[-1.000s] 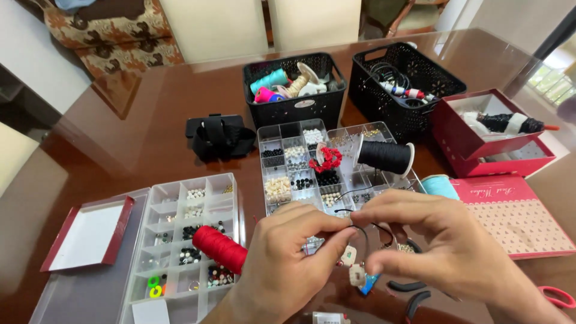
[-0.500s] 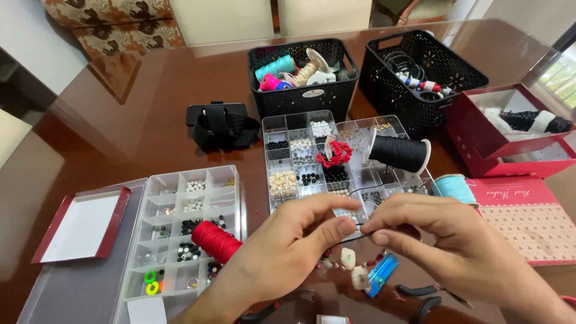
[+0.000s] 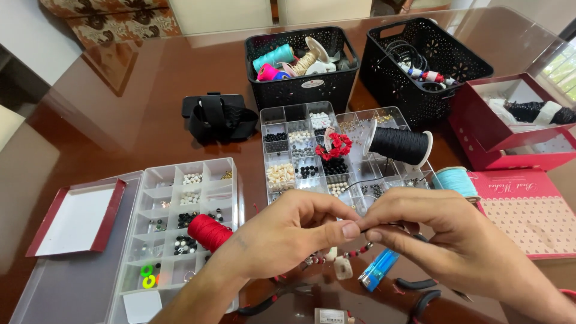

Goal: Finishing the ends of a handmade beaded bracelet by singeing thread with a lighter and trimming excess with scissors.

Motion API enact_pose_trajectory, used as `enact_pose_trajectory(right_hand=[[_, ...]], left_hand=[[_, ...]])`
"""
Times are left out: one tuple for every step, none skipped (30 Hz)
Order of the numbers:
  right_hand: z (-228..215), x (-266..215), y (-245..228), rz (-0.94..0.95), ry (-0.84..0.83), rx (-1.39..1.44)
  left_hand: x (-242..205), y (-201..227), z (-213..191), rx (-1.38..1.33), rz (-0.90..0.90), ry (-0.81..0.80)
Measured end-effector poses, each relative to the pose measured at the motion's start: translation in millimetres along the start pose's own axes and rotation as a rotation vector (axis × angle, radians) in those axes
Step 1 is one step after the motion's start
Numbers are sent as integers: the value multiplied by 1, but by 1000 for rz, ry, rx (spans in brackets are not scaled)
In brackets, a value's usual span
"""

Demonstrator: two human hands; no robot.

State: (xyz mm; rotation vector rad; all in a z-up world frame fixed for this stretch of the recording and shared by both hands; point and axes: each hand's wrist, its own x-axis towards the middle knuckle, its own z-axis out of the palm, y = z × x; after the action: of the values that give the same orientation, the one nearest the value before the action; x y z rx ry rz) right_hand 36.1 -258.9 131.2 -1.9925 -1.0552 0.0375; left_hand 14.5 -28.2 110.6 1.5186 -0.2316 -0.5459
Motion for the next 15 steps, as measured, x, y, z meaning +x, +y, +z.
enact_pose_trajectory(right_hand=[[0,-1,1,14,-5,-10],[0,-1,1,28,-10,-18],[0,-1,0,28,-12,-17],[0,0,-1,34,-22,-18],[0,0,-1,40,-32,-19],[0,0,-1,41,-34,-18],[1,0,-1,53,-28,-28],[1,1,0,65,-20,-39],[1,0,1,65,-21,-39],[2,-1,2,114,-11,-51],[2,-1,3,163,-2,-63],[3,-1,4,163,-3,-63],[3,-2,5,204,-4,-21],[3,-2,5,246,-5,20],[3,-2,7,246,-6,19]], left_hand=[[0,1,0,4,-11,-17],[-1,2,0,8,-24,-34],[1,-2,-2,7,-25,-32],[2,-7,-4,-8,18,-29],[4,-11,-5,-21,61,-26],[4,-12,-5,-23,60,-26],[5,-12,-5,-33,60,-15],[5,-13,-5,-41,62,-5],[4,-9,-3,-41,61,-5],[4,-5,-2,10,27,39],[3,-2,-1,61,-9,83],[2,0,-1,60,-9,84],[1,1,0,79,-31,87],[1,2,0,97,-53,89],[0,3,1,96,-53,89]])
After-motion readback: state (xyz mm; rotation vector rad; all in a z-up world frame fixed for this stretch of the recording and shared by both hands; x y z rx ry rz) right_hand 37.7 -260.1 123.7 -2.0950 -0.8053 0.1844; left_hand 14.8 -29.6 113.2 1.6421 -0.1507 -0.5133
